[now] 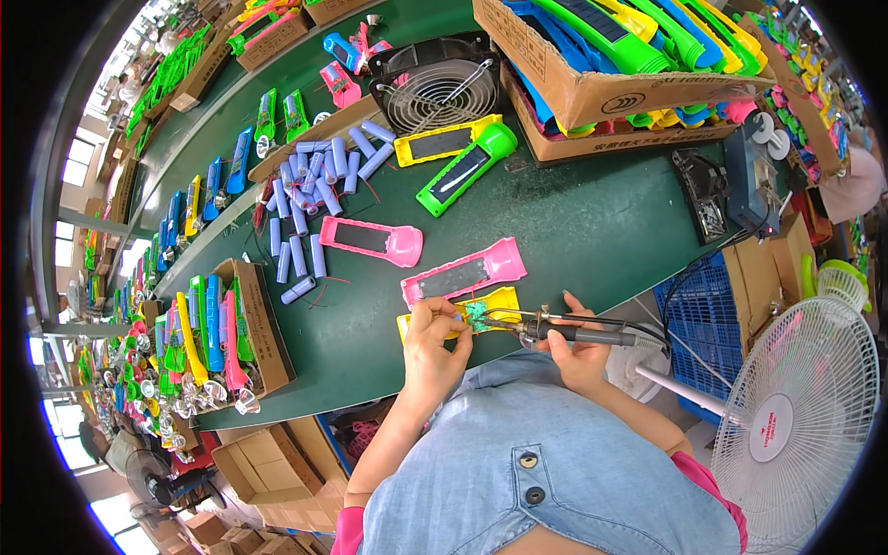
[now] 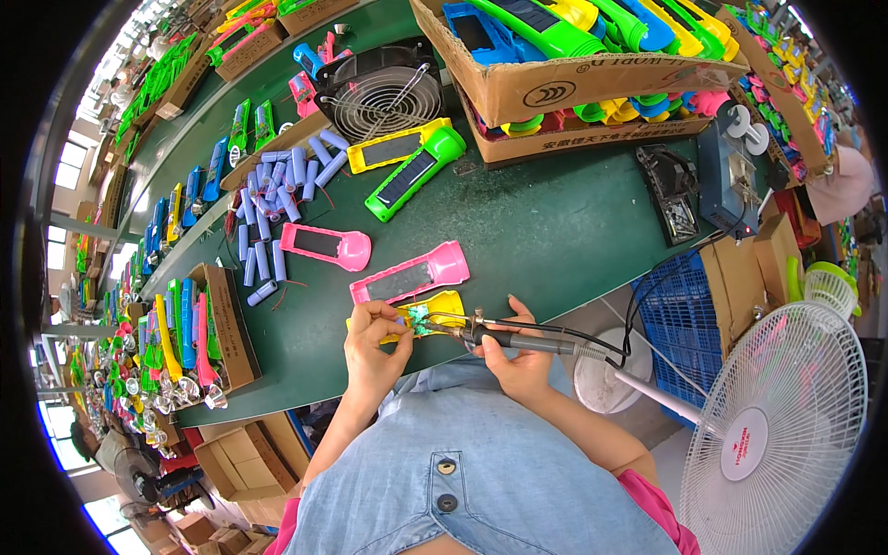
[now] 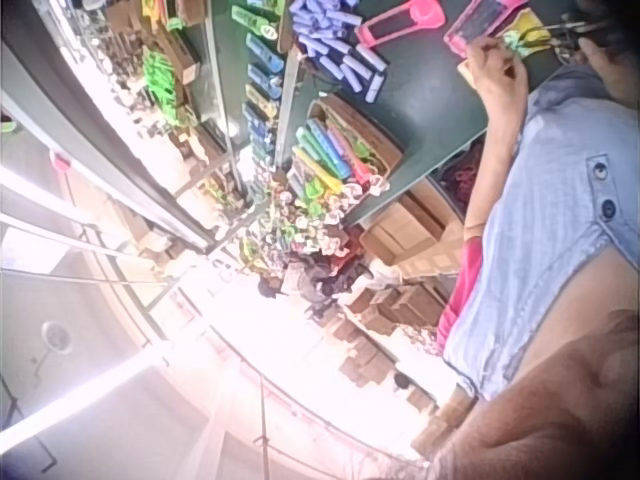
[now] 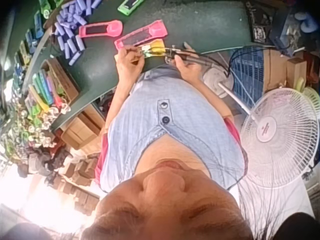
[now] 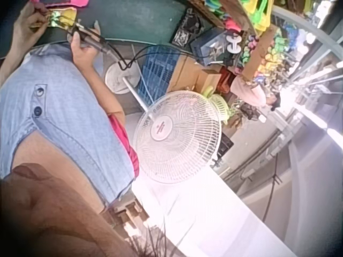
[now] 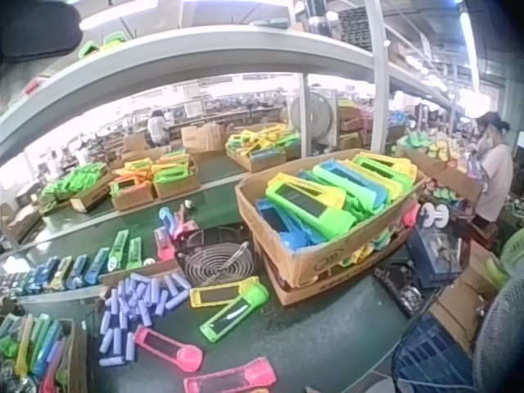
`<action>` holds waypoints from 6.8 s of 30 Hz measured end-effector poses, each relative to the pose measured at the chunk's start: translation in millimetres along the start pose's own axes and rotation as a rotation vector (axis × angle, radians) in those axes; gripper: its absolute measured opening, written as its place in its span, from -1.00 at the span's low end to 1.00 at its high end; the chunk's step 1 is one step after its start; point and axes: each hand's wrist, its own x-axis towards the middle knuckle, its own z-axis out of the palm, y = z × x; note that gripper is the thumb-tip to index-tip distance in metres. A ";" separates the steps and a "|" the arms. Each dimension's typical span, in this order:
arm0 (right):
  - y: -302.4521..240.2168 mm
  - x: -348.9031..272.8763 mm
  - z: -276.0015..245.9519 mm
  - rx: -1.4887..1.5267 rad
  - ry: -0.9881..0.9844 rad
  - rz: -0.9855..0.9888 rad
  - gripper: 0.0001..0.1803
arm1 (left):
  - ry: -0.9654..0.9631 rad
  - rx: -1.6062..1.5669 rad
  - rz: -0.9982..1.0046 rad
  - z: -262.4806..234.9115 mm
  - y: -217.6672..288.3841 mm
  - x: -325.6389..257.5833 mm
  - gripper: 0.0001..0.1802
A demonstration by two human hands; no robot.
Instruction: The person solders circuit boards and wires inside plastic flashlight housings using a soldering iron, fits components into the casings by hand, and places the assembled flashlights onto a conveyor belt.
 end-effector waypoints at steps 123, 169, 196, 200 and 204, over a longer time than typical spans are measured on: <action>37.9 237.7 53.0 -0.958 -0.887 -1.100 -0.48 | 0.130 0.438 0.059 -174.9 -33.9 121.1 -0.34; -0.1 153.7 -7.8 -0.694 -0.718 -0.546 -0.45 | -0.576 0.772 0.827 -84.4 34.5 107.3 -0.28; 18.1 96.0 -97.5 -0.977 -0.096 -0.541 -0.67 | 0.082 0.725 0.217 -152.4 -96.0 319.2 -0.71; 16.9 98.6 -91.5 -1.004 -0.070 -0.529 -0.62 | 0.185 0.668 -0.050 -106.6 -203.8 379.6 -0.20; 23.8 94.4 -98.2 -1.037 -0.040 -0.485 -0.57 | 0.154 0.772 -0.139 -74.1 -226.5 395.2 -0.32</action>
